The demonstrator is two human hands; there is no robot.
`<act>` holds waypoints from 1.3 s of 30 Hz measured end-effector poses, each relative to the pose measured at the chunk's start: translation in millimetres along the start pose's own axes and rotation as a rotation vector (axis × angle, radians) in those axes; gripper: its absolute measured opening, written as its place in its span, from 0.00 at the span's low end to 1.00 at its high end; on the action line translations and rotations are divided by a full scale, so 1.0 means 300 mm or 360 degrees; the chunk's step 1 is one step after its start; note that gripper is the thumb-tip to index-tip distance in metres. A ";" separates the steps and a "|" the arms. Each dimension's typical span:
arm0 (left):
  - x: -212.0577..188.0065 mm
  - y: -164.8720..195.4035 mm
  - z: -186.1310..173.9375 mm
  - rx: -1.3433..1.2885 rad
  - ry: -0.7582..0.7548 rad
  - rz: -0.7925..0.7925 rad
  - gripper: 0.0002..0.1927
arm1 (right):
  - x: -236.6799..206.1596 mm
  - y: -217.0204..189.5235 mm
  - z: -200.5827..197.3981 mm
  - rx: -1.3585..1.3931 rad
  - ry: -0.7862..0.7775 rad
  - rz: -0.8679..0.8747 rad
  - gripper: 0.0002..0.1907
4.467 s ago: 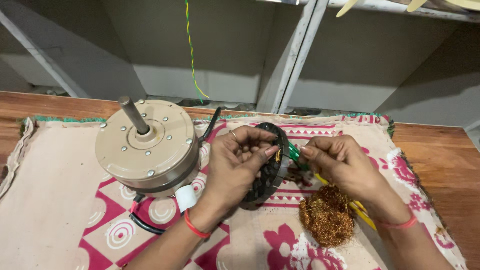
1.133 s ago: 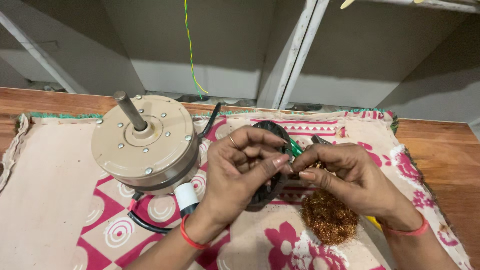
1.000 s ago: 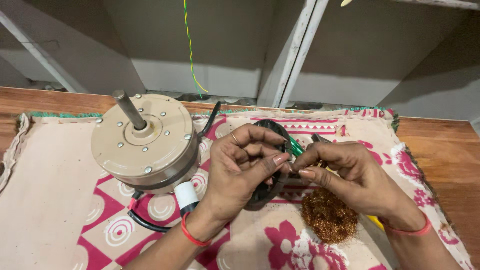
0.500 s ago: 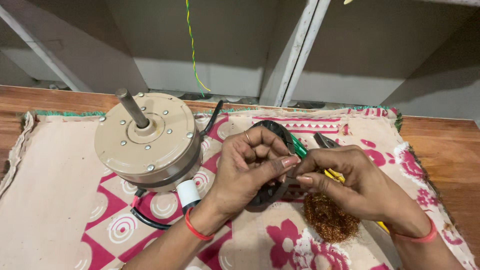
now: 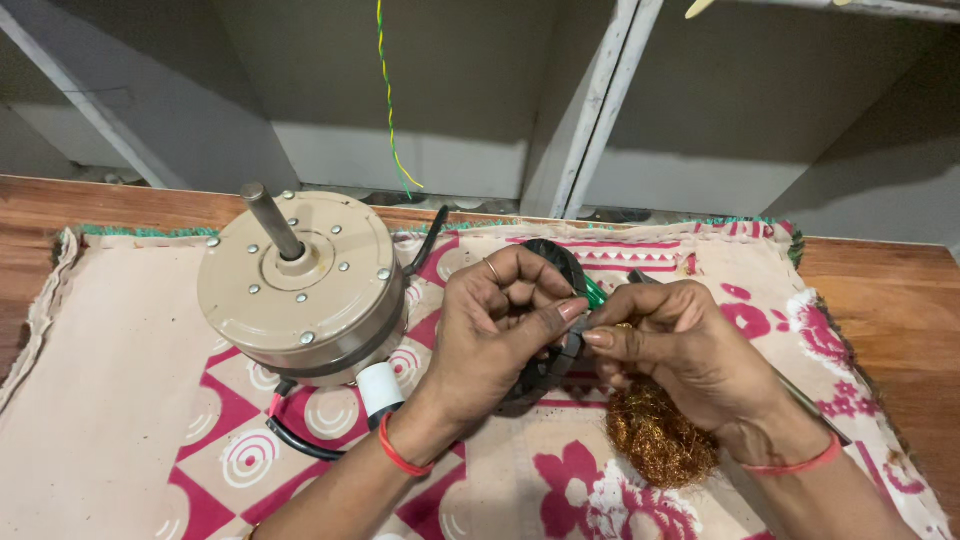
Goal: The person winds copper wire by hand around the slots of a motor stator. They use pliers to tuck and secure the wire ends into the slots. The task is performed on a patterned cloth on a wooden table with a motor housing nearby.
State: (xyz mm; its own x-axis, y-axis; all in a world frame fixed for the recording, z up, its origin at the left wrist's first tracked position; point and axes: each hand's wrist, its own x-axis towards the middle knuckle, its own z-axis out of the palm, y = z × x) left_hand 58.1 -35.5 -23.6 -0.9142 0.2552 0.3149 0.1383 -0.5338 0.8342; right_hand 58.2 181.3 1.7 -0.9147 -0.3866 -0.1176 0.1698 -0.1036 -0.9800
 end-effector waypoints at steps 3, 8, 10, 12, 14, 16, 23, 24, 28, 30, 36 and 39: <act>-0.003 -0.009 -0.006 0.0079 -0.0014 0.0057 0.06 | 0.009 0.012 0.008 0.0081 0.0186 0.0008 0.06; -0.002 -0.014 -0.025 0.0102 0.0003 0.0021 0.07 | 0.024 0.009 -0.006 -0.0074 0.0230 -0.0278 0.06; 0.006 -0.009 -0.034 0.0083 0.0015 -0.0018 0.08 | 0.026 0.009 -0.010 -0.0209 0.0303 -0.0377 0.05; 0.030 -0.002 -0.045 0.0163 -0.0020 0.0000 0.08 | 0.029 0.010 -0.011 -0.0274 0.0355 -0.0474 0.05; 0.048 0.000 -0.045 0.0248 0.0006 -0.0019 0.08 | 0.036 0.009 -0.010 -0.0348 0.0356 -0.0483 0.06; 0.052 -0.003 -0.039 0.0333 0.0093 -0.0098 0.09 | 0.042 0.009 -0.007 -0.0374 0.0360 -0.0461 0.07; 0.030 -0.013 -0.046 0.0066 0.0174 -0.0109 0.10 | 0.040 0.007 0.014 -0.0445 0.0402 -0.0456 0.07; 0.031 -0.014 -0.050 0.0002 0.0173 -0.0114 0.10 | 0.039 0.007 0.017 -0.0460 0.0401 -0.0462 0.07; 0.034 -0.027 -0.046 -0.0020 0.0275 -0.0063 0.10 | 0.036 0.011 0.030 -0.0626 0.0462 -0.0495 0.07; 0.032 -0.036 -0.036 0.0087 0.0342 -0.0073 0.09 | 0.036 0.013 0.033 -0.0661 0.0451 -0.0506 0.07; 0.027 -0.045 -0.019 0.0238 0.0444 -0.0039 0.09 | 0.039 0.017 0.033 -0.0537 0.0432 -0.0485 0.06; 0.025 -0.045 -0.016 0.0232 0.0456 0.0001 0.08 | 0.046 0.022 0.033 -0.0521 0.0445 -0.0478 0.06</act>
State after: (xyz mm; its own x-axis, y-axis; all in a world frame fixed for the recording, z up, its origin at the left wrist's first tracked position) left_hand 47.5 -30.1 -34.8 -0.9813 0.0067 0.1925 0.1732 -0.4074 0.8967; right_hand 50.4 166.2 -4.8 -0.9760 -0.1199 0.1816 -0.1974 0.1370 -0.9707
